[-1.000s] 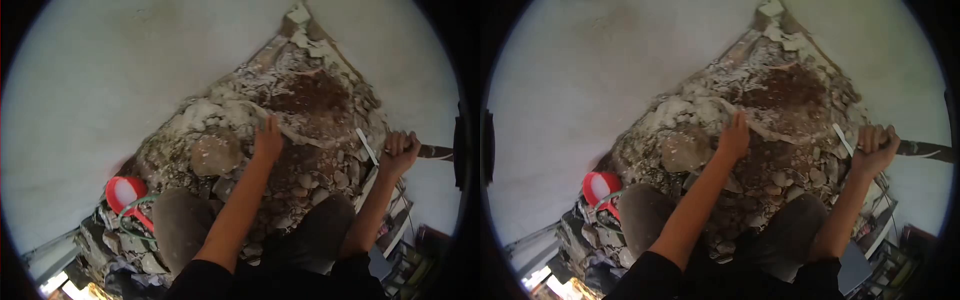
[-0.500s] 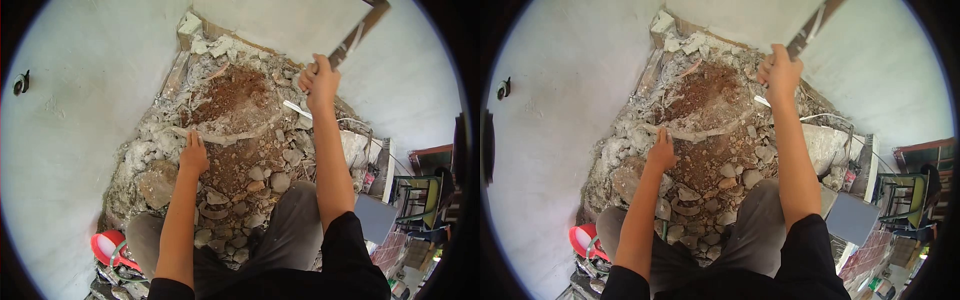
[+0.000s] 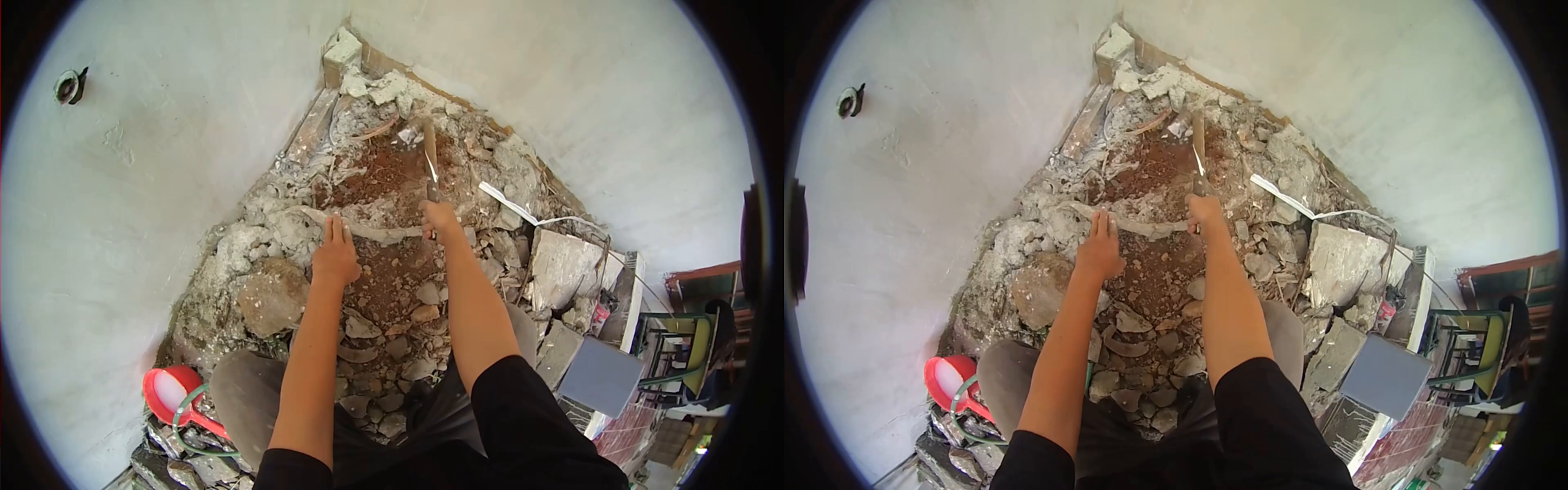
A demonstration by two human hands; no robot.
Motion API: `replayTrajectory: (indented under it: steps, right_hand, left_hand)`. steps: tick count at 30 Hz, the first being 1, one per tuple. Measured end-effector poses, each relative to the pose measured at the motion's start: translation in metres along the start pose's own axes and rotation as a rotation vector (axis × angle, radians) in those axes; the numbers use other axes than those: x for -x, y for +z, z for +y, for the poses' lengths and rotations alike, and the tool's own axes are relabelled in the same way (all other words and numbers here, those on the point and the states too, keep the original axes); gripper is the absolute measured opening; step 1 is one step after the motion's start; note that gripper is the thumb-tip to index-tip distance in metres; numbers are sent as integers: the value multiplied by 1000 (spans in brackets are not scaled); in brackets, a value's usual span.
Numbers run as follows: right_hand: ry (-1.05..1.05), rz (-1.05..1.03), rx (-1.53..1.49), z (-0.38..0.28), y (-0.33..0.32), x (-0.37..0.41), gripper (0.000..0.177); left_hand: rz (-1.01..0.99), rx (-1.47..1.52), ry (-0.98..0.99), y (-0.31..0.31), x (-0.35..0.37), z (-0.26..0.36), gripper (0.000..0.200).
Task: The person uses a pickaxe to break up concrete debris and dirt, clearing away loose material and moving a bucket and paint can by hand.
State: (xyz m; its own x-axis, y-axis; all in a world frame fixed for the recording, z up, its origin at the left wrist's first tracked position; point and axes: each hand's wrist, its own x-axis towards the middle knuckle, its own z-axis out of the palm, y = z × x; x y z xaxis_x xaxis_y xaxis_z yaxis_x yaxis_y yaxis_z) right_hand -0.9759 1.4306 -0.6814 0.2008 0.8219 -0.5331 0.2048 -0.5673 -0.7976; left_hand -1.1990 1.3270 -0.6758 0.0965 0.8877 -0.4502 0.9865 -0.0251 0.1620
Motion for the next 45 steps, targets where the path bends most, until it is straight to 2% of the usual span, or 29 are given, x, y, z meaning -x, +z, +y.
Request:
replayTrajectory:
  steps: [2,3,5,9,10,12,13,15,16,18,19,21,22,26,28,29,31,34,36,37,39,43,45]
  right_hand:
    - [178,-102,-219,-1,3,7,23]
    - [176,-105,-212,-10,2,10,23]
    - [66,-39,98,-39,-6,19,22]
    - [-326,70,223,-96,-23,35,25]
    - [-325,68,227,-100,-26,29,25]
    - [-565,237,264,-105,-30,20,27]
    - [-567,239,266,-99,-31,16,27]
    - [-775,437,366,-75,-30,3,30]
    - [-779,439,367,-53,-34,-8,30]
    - [-186,147,332,-22,-46,-11,32]
    - [-183,148,328,-25,-51,-6,32]
    - [0,3,362,-42,-66,14,30]
    - [26,-34,356,-59,-75,19,27]
    - [-55,-36,292,-117,-92,44,24]
    - [-325,52,83,-130,-83,48,24]
    - [-319,53,80,-129,-77,44,24]
    - [-437,105,-154,-124,-59,35,27]
    - [-515,234,-71,-74,-35,7,24]
    - [-226,181,145,-28,-37,-7,24]
    - [-227,183,148,-22,-41,-1,24]
    - [-6,63,129,-20,-43,11,25]
    - [-45,36,198,-62,-59,24,23]
    - [-244,44,71,-84,-65,25,22]
  left_hand:
    - [-18,28,7,-3,3,0,89]
    - [-16,34,2,-2,2,0,89]
    - [-20,9,-7,2,-1,0,86]
    - [-85,11,-27,-6,1,5,81]
    - [-74,5,-28,-6,1,5,81]
    - [-63,2,-27,-6,1,5,82]
    - [-78,3,-27,-7,1,5,81]
    - [-85,4,-26,-10,0,3,81]
    - [-75,17,-26,-8,0,3,80]
    - [-67,25,-24,-5,-1,4,79]
    - [-61,11,-28,-5,-1,4,78]
    - [-59,-2,-27,-4,0,6,78]
    - [-87,-6,-48,-7,-2,8,78]
    - [-166,24,-55,-21,-3,10,79]
    - [-152,14,-42,-19,-2,7,79]
    - [-139,2,-28,-17,-1,6,79]
    - [-143,-6,-23,-14,-3,5,80]
    - [-161,-35,-27,-15,-9,5,81]
    - [-180,-60,-30,-18,-10,4,82]
    - [-200,-48,-25,-21,-10,4,82]
    - [-218,-29,-23,-22,-10,3,82]
    - [-223,-20,-12,-20,-13,-2,79]
    - [-236,-31,-2,-18,-14,-1,79]
